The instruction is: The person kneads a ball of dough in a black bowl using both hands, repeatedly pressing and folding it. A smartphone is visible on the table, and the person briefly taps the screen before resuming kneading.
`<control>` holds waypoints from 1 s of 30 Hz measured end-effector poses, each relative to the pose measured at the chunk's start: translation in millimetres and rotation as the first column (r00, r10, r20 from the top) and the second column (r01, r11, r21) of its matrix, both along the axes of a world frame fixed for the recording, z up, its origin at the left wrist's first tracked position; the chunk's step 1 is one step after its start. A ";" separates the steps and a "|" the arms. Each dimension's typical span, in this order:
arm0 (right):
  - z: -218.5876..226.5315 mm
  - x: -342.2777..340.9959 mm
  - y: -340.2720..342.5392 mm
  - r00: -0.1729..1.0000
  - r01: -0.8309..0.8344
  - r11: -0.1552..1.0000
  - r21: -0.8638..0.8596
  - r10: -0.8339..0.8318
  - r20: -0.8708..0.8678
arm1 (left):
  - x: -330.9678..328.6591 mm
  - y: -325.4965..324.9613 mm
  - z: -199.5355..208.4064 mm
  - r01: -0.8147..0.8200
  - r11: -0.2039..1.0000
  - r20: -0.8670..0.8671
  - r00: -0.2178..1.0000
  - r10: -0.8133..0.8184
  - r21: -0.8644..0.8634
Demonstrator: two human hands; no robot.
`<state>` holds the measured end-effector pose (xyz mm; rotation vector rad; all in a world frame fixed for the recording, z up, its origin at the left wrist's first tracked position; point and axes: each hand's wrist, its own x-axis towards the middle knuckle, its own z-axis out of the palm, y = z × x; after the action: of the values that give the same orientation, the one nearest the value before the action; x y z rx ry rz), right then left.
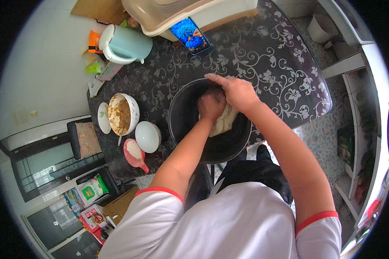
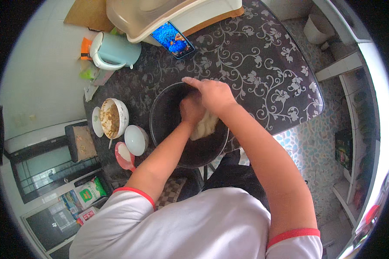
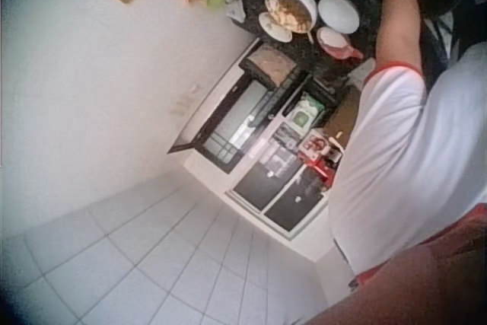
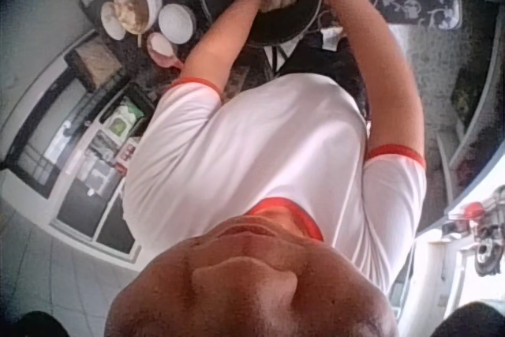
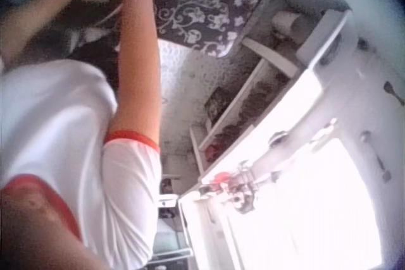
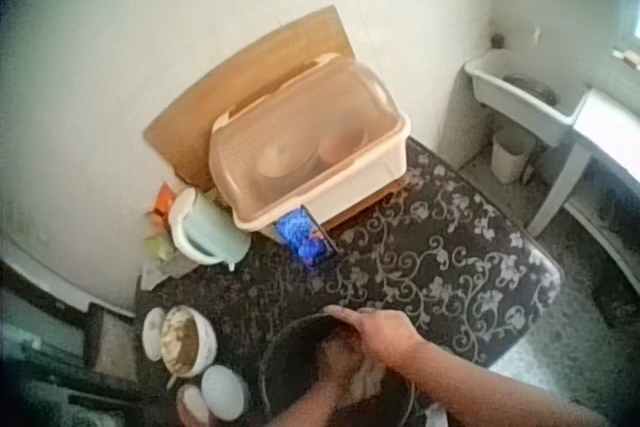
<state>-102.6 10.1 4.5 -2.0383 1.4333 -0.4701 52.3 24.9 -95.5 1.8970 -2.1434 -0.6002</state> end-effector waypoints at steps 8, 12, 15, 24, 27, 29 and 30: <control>5.1 2.1 -1.5 1.000 0.003 1.000 0.023 -0.002 -0.011 | 3.5 0.0 17.3 -0.090 0.993 -0.439 0.891 0.115 0.077; 9.9 6.7 0.7 0.998 -0.025 0.999 0.043 0.027 -0.063 | -6.4 12.7 57.0 -0.012 0.987 -0.314 0.947 0.063 0.161; 6.0 7.8 4.1 1.000 -0.009 1.000 -0.003 0.009 0.006 | -18.6 46.2 87.2 0.177 0.983 0.039 0.984 -0.176 -0.038; 2.7 10.1 5.8 0.999 -0.014 1.000 -0.013 0.015 0.043 | -19.0 28.6 58.6 0.199 0.979 0.118 0.972 -0.203 0.049; -1.2 11.2 5.8 0.999 -0.043 0.998 0.034 0.042 0.023 | -8.7 20.2 21.6 0.173 0.978 0.029 0.985 -0.171 -0.115; 4.0 9.2 3.6 0.999 -0.047 0.997 0.064 0.047 0.000 | -8.1 12.8 16.1 0.135 0.978 0.006 0.991 -0.135 -0.159; 7.1 9.5 3.7 0.999 -0.038 0.997 0.068 0.038 -0.003 | -5.9 10.4 14.2 0.106 0.990 0.015 0.994 -0.105 -0.090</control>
<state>-93.1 13.8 11.6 -2.0104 1.3912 -0.3965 46.4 35.4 -81.3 1.7528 -2.2488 -0.5044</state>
